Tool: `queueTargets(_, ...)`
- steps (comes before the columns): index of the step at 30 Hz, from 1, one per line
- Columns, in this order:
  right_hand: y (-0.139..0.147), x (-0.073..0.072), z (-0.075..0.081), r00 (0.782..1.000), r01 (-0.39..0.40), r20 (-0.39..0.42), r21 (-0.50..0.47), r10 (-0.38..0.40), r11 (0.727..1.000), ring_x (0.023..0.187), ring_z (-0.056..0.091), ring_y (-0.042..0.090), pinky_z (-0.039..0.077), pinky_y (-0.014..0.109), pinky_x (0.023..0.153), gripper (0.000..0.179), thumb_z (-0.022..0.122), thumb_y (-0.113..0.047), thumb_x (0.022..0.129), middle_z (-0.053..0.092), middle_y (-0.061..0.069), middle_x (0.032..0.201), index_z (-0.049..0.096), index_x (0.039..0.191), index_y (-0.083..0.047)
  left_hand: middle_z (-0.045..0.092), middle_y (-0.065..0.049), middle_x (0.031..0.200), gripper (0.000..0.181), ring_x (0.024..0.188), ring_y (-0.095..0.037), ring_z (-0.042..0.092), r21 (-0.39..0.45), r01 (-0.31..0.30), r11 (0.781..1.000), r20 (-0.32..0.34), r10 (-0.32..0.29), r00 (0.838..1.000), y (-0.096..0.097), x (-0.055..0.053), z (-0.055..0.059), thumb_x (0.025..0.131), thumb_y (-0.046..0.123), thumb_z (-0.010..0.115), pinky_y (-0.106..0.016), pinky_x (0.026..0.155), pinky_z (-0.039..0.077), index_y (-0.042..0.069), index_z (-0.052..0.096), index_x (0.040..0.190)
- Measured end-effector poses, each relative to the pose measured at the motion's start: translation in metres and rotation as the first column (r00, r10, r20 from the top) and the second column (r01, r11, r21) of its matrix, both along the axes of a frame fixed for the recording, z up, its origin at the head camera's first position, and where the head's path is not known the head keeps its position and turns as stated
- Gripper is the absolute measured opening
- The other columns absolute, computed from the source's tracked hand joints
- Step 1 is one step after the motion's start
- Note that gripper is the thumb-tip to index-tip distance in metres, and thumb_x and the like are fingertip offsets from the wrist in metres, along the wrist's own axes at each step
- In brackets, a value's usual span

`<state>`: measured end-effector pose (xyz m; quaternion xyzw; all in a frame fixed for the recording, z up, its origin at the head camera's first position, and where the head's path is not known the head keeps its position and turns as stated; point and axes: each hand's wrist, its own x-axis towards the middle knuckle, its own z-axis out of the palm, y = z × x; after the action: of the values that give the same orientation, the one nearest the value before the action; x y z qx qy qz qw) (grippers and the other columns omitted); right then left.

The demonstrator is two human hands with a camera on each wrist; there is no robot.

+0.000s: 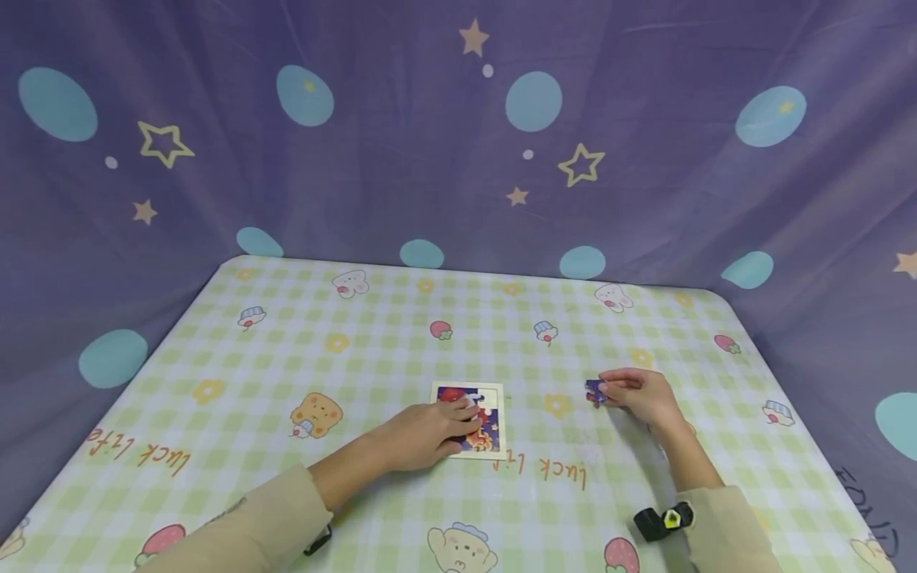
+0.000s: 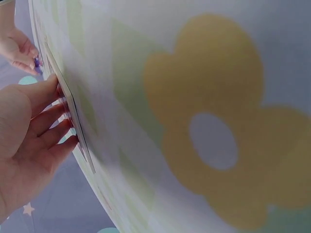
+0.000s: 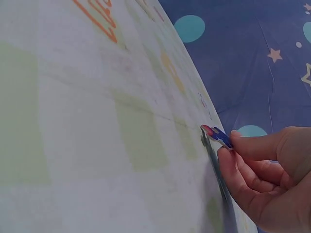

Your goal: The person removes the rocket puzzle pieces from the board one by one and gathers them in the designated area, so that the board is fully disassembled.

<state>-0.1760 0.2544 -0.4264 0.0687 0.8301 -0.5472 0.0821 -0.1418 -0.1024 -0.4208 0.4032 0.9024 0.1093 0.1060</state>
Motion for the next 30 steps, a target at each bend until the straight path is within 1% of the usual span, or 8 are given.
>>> queueTargets(5,0.003,0.0,-0.002,0.999,0.02,0.026,-0.032,-0.019,0.999,0.069,0.069,0.0,0.06,0.02,0.071,0.041,0.066,-0.006,0.089,0.072,-0.008,0.08,0.056,0.121,0.018,0.047,-0.004,0.148,0.042,0.141,-0.022,0.042,0.019,0.001,1.0,0.006,-0.001,1.0,0.001,0.0,0.001,0.096,0.026,0.057,-0.042,0.113,0.042,0.015,0.054,0.137)
queueTargets(8,0.006,-0.001,-0.004,0.999,0.028,0.036,-0.033,-0.027,0.999,0.069,0.069,0.0,0.06,0.02,0.07,0.041,0.066,-0.006,0.089,0.072,-0.008,0.08,0.056,0.121,0.018,0.047,-0.004,0.148,0.042,0.141,-0.022,0.042,0.022,0.003,1.0,0.01,-0.003,1.0,0.001,0.001,0.003,0.096,0.025,0.057,-0.042,0.113,0.041,0.014,0.054,0.137)
queueTargets(11,0.007,-0.002,-0.005,0.998,0.033,0.054,-0.016,-0.032,0.999,0.069,0.069,0.001,0.061,0.021,0.07,0.04,0.067,-0.008,0.089,0.073,-0.005,0.083,0.057,0.12,0.016,0.047,-0.004,0.148,0.042,0.141,-0.022,0.042,0.019,0.005,1.0,0.007,-0.006,1.0,0.001,0.001,0.003,0.096,0.025,0.057,-0.041,0.113,0.042,0.014,0.054,0.137)
queueTargets(14,0.009,-0.003,-0.007,0.999,0.014,0.052,0.015,-0.014,1.0,0.07,0.07,0.002,0.061,0.023,0.071,0.04,0.067,-0.01,0.09,0.075,0.001,0.088,0.058,0.119,0.015,0.047,-0.005,0.148,0.042,0.14,-0.023,0.042,0.02,0.008,1.0,0.004,-0.008,1.0,0.0,0.001,0.003,0.096,0.024,0.058,-0.042,0.113,0.042,0.014,0.055,0.136)
queueTargets(17,0.01,-0.003,-0.008,0.999,0.012,0.042,0.055,-0.015,0.998,0.07,0.07,0.003,0.061,0.023,0.07,0.037,0.067,-0.01,0.089,0.075,0.005,0.091,0.061,0.117,0.013,0.048,-0.005,0.148,0.042,0.14,-0.023,0.042,0.026,0.007,1.0,0.005,-0.008,1.0,0.0,0.001,0.003,0.096,0.024,0.058,-0.042,0.112,0.042,0.014,0.055,0.136)
queueTargets(24,0.01,-0.004,-0.008,1.0,0.014,0.012,0.172,-0.017,0.985,0.068,0.068,0.0,0.059,0.018,0.065,0.032,0.068,-0.012,0.089,0.076,0.007,0.09,0.066,0.112,0.009,0.047,-0.004,0.148,0.042,0.14,-0.022,0.042,0.028,0.007,1.0,0.002,-0.007,1.0,0.0,0.0,0.001,0.096,0.025,0.058,-0.041,0.112,0.042,0.014,0.055,0.136)
queueTargets(30,0.008,-0.004,-0.006,1.0,0.009,-0.001,0.236,-0.009,0.972,0.065,0.067,0.002,0.056,0.019,0.058,0.028,0.069,-0.012,0.088,0.076,0.008,0.086,0.068,0.109,0.007,0.047,-0.003,0.148,0.042,0.14,-0.022,0.042,0.027,0.008,1.0,-0.004,-0.008,1.0,-0.001,0.0,0.001,0.096,0.025,0.058,-0.041,0.112,0.042,0.014,0.055,0.136)
